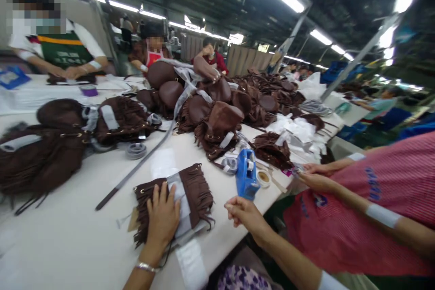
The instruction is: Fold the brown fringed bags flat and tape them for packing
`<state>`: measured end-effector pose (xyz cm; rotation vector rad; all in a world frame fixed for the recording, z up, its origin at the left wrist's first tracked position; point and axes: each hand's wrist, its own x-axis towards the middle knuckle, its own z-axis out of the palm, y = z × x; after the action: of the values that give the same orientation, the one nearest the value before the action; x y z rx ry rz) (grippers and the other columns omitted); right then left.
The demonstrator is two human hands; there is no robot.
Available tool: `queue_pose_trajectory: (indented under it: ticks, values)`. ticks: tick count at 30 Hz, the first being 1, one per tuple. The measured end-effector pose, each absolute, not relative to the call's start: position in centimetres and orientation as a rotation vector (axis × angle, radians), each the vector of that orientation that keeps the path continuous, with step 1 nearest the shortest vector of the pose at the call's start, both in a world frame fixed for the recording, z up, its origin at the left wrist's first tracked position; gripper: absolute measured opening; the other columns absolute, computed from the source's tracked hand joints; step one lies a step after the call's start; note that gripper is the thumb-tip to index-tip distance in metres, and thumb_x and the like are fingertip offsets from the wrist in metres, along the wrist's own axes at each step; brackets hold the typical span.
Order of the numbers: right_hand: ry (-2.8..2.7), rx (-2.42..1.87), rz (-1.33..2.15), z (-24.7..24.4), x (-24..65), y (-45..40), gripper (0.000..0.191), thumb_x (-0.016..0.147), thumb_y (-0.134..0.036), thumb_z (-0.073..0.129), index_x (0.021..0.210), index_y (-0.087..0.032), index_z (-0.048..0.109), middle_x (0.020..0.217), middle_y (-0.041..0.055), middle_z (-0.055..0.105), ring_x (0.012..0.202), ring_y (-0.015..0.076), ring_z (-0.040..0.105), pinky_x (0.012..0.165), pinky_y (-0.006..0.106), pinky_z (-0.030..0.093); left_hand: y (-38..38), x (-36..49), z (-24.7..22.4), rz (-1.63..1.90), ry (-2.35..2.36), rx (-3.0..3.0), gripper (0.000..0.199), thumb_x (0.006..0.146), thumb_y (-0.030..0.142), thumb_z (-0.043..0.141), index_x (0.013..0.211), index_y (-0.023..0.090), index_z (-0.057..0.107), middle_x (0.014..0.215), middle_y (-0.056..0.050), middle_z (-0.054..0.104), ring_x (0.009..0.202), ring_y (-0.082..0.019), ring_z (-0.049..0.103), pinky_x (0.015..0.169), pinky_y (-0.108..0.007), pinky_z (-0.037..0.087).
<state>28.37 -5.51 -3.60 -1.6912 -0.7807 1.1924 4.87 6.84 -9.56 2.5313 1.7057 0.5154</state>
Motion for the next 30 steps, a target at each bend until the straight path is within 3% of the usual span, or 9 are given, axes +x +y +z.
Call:
queue_pose_trajectory:
  ticks: [4, 10, 18, 26, 30]
  values:
    - [-1.133, -1.645, 1.364, -2.7, 21.9, -1.4, 0.021, 0.081, -0.037, 0.058, 0.087, -0.017, 0.062, 0.065, -0.0023, 0.064, 0.045, 0.0066, 0.048, 0.046, 0.018, 0.041, 6.7, 4.7, -9.6, 0.545, 1.710, 2.504, 0.047, 0.098, 0.029, 0.034, 0.142, 0.018, 0.046, 0.156, -0.016, 0.033, 0.145, -0.035, 0.022, 0.110, -0.061, 0.029]
    - [-1.430, -2.006, 1.188, -3.6, 18.1, 2.3, 0.015, 0.080, -0.018, 0.055, 0.084, -0.018, 0.069, 0.065, -0.0012, 0.069, 0.050, 0.0082, 0.057, 0.049, 0.018, 0.040, 6.8, 4.3, -10.2, 0.579, 1.674, 2.481, 0.048, 0.097, 0.028, 0.036, 0.144, 0.018, 0.044, 0.157, -0.016, 0.031, 0.146, -0.035, 0.021, 0.110, -0.062, 0.028]
    - [-1.638, -2.271, 0.938, -1.1, 15.9, 2.3, 0.014, 0.071, -0.016, 0.062, 0.072, -0.025, 0.073, 0.059, -0.0037, 0.069, 0.068, 0.0149, 0.067, 0.060, 0.022, 0.043, 6.9, 3.9, -10.4, 0.622, 1.627, 2.462, 0.048, 0.097, 0.027, 0.035, 0.142, 0.016, 0.045, 0.156, -0.018, 0.031, 0.146, -0.036, 0.020, 0.110, -0.065, 0.026]
    - [-1.735, -2.384, 0.686, -1.9, 13.9, 1.7, 0.012, 0.072, -0.017, 0.063, 0.074, -0.023, 0.074, 0.067, 0.0015, 0.072, 0.081, 0.0199, 0.069, 0.065, 0.024, 0.045, 6.8, 3.4, -10.5, 0.678, 1.576, 2.453, 0.047, 0.097, 0.026, 0.034, 0.141, 0.015, 0.047, 0.154, -0.018, 0.034, 0.145, -0.038, 0.020, 0.109, -0.066, 0.026]
    - [-1.741, -2.361, 0.655, -1.9, 13.8, 1.1, 0.012, 0.075, -0.021, 0.065, 0.081, -0.024, 0.074, 0.072, 0.0004, 0.074, 0.082, 0.0177, 0.069, 0.065, 0.022, 0.045, 6.8, 3.3, -10.7, 0.688, 1.563, 2.455, 0.047, 0.098, 0.025, 0.033, 0.141, 0.015, 0.046, 0.154, -0.018, 0.034, 0.145, -0.038, 0.020, 0.110, -0.066, 0.025]
